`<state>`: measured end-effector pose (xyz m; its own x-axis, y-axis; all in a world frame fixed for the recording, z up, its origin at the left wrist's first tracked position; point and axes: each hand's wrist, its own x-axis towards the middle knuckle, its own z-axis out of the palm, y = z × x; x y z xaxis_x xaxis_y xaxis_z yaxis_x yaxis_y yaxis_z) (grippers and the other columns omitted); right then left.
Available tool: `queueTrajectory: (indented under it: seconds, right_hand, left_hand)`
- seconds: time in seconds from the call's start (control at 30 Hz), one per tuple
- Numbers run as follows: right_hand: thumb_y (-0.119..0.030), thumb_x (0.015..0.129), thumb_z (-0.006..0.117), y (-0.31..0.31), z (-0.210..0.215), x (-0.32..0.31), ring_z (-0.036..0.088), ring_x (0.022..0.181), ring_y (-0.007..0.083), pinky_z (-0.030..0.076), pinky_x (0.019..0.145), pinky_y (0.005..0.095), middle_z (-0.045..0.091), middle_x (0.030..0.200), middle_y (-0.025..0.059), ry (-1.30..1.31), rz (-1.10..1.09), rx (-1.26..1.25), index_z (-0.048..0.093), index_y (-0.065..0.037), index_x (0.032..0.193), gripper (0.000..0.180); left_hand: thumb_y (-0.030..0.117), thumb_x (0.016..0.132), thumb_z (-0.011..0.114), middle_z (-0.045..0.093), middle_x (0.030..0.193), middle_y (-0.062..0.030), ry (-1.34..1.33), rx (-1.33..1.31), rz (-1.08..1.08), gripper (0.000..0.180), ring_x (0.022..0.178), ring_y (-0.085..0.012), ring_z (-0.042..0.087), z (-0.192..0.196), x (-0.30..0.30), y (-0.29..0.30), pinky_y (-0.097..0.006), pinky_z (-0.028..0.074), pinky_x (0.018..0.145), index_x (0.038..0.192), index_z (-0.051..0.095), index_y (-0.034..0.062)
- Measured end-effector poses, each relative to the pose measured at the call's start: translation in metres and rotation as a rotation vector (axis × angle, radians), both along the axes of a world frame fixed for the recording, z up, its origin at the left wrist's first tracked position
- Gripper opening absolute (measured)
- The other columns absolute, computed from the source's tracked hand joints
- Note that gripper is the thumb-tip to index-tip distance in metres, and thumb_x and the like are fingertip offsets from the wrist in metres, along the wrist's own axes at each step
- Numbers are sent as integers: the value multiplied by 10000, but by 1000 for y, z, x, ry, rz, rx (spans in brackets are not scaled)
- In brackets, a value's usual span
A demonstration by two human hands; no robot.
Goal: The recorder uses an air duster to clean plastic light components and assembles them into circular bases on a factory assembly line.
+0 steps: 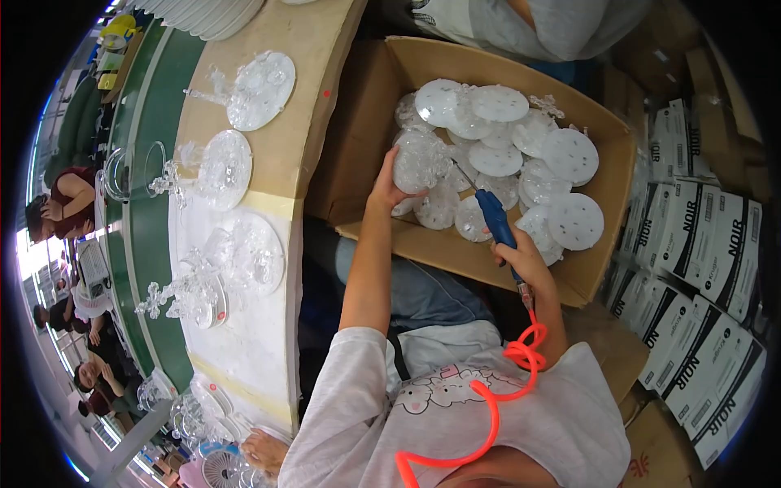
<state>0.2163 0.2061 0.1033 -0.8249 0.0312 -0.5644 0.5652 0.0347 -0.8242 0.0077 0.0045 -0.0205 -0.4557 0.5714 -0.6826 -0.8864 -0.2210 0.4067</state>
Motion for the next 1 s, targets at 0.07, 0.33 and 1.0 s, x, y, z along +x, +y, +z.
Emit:
queueTrajectory:
  seconds: [0.07, 0.33, 1.0]
  right_hand:
    - [-134, 751, 510, 2, -10, 2, 472, 585, 96, 389, 561, 246, 486, 650, 16, -11, -1, -32, 543, -36, 1071, 336]
    - [-129, 743, 535, -13, 29, 8, 483, 605, 110, 396, 581, 257, 500, 700, 24, 36, 160, -206, 532, -19, 1082, 356]
    - [-100, 757, 538, -4, 23, 30, 527, 698, 159, 454, 706, 304, 515, 773, 74, 14, -290, -379, 465, 34, 1158, 429]
  left_hand:
    - [623, 765, 453, 453, 1289, -65, -4, 23, -37, 674, 1163, -323, 431, 1, 0, 4, -644, 347, 833, 1299, 394, 215]
    - [655, 726, 480, 438, 1302, -32, 27, -216, 26, 726, 1168, -277, 420, -15, -3, -11, -582, 332, 858, 1304, 387, 225]
    - [622, 805, 432, 535, 1179, -25, 251, -216, -74, 595, 1011, -198, 529, 15, 6, 5, -413, 458, 719, 1228, 453, 204]
